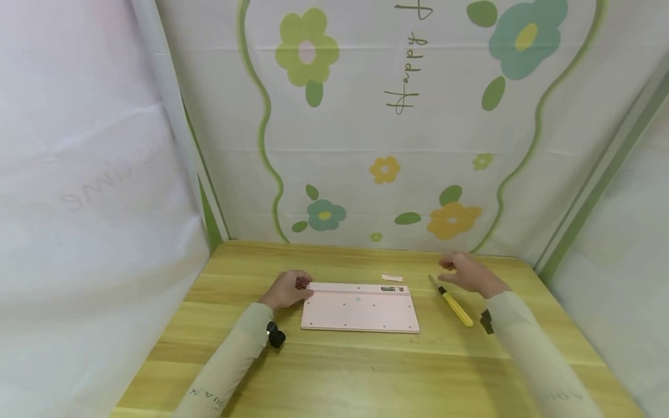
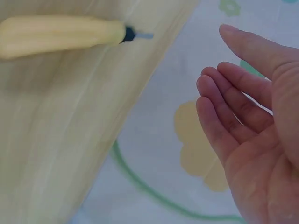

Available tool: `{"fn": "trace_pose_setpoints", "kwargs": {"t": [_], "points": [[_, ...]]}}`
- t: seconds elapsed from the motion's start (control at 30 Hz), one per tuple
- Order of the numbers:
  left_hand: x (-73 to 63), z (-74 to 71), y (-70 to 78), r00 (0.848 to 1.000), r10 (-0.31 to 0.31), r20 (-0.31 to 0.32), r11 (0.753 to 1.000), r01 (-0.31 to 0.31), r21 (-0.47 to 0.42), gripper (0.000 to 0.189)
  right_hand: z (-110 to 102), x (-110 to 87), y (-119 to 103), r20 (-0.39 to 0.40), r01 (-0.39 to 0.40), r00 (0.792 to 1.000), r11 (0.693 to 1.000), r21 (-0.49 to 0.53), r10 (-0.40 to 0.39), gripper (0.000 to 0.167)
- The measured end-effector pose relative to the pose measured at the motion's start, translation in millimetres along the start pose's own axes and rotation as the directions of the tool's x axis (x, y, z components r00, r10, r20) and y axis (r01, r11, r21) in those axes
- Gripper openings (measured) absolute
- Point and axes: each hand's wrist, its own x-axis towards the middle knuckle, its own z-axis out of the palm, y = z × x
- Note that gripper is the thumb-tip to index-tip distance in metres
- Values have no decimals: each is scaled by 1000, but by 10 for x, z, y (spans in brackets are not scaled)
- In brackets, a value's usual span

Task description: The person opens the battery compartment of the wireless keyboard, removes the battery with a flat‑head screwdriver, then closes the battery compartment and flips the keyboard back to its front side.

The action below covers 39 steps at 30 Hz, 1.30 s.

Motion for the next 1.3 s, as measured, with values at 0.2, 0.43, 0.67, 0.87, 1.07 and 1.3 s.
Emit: {"fn": "trace_pose_setpoints", "kwargs": {"t": [0.2, 0.43, 0.67, 0.87, 1.07, 1.3], "points": [[4, 0, -14, 1000, 6, 4, 1000, -6, 2, 28, 81, -269, 177, -17, -66, 998, 998, 10, 66, 42], [7, -8, -11, 1000, 9, -4, 1000, -9, 11, 28, 324, -471, 264, -20, -122, 992, 991, 63, 124, 44], [11, 10, -26, 1000, 4, -1, 1000, -4, 12, 28, 519, -573, 312, 2, -183, 983, 977, 110, 184, 44], [3, 5, -16, 1000, 3, -2, 1000, -3, 6, 28, 611, -563, 298, -36, -168, 985, 981, 96, 172, 41], [-7, 0, 1, 1000, -3, 8, 1000, 3, 4, 28, 691, -531, 254, -84, -170, 982, 985, 17, 170, 27], [-1, -2, 5, 1000, -15, 5, 1000, 15, 2, 28, 765, -470, 309, -114, -182, 977, 983, -8, 180, 19]]}}
